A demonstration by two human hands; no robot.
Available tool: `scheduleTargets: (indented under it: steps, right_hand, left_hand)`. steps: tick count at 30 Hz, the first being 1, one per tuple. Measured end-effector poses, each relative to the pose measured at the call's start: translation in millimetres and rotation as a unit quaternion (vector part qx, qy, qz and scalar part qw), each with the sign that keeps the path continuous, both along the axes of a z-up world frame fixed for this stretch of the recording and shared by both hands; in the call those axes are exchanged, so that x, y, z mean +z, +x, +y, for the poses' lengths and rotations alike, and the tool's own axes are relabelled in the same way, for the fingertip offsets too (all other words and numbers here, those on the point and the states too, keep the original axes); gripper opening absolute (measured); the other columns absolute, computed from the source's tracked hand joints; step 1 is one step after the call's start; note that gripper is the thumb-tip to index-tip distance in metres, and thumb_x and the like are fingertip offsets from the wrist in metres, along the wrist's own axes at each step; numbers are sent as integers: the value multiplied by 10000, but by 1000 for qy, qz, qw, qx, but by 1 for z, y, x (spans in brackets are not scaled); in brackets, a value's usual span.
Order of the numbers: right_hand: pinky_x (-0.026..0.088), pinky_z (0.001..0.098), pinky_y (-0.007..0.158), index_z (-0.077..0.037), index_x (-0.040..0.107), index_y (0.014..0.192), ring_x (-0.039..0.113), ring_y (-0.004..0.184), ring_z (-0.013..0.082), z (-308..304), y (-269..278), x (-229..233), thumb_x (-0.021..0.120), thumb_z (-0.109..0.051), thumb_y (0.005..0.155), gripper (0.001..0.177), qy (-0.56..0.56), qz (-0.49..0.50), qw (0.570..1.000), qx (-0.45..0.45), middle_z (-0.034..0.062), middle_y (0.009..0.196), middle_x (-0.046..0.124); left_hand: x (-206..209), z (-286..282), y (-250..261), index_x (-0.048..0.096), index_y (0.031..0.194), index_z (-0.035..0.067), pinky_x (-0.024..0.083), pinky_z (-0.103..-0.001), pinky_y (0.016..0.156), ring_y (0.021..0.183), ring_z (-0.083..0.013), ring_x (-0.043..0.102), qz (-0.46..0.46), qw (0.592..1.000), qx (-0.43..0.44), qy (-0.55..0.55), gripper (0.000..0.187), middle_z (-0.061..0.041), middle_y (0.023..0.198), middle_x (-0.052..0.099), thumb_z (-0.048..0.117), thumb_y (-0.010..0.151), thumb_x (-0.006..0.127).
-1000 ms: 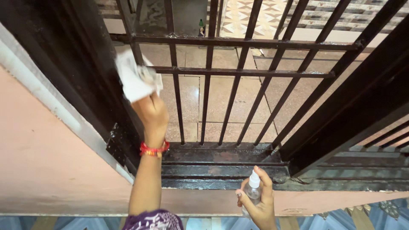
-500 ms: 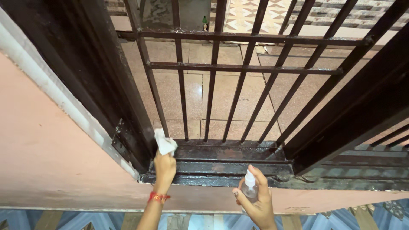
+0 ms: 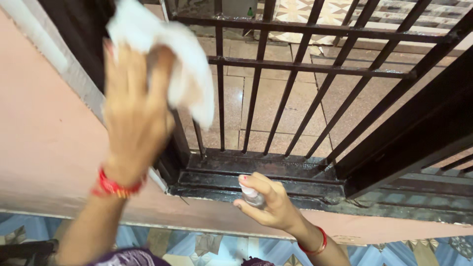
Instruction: The person cleans a dark metal window grille by spraying a clear liquid from a small bottle and wiping the bars and frame with a white cloth. The person repeatedly sprays and wipes different sections of the grille.
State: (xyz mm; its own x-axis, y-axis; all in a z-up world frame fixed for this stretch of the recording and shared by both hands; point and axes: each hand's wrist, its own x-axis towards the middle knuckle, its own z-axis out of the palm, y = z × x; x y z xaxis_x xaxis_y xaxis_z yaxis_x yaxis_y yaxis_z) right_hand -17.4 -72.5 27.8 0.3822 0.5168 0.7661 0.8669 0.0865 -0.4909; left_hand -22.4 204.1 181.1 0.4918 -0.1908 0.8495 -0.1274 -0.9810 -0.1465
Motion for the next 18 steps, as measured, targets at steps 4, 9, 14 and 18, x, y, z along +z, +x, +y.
scheduleTargets:
  steps: [4,9,14,18]
  right_hand:
    - [463,318,592,-133,417,1462,602,716,202,6,-4,2,841,-34,891,718,5,-11,999,37,99,919,630]
    - [479,329,613,-127,477,1448,612,712,195,-2,-12,-31,858,-42,870,697,-7,60,998,4,82,860,620]
    - [557,312,720,-88,503,1423,680,795,177,-10,-24,-68,872,-82,843,688,-7,122,991,-62,99,974,707]
    - [552,329,843,-76,489,1445,702,953,219,-17,-36,-80,859,-82,842,707,-12,121,990,-69,148,1116,708]
  left_hand:
    - [12,26,33,546,1452,-83,136,-513,1339,1530,-343,320,-34,970,159,183,477,-229,1569,455,31,989,552]
    - [-54,15,19,581,1403,-97,177,-543,1259,1434,-383,430,77,911,247,320,593,-236,1476,534,256,936,486]
    - [-122,-11,11,420,1488,-114,127,-581,1171,1463,-451,348,297,786,279,465,700,-300,1568,398,317,938,372]
    - [-173,-12,40,460,1413,-168,107,-594,1181,1427,-478,334,344,785,265,442,649,-341,1512,404,284,955,384]
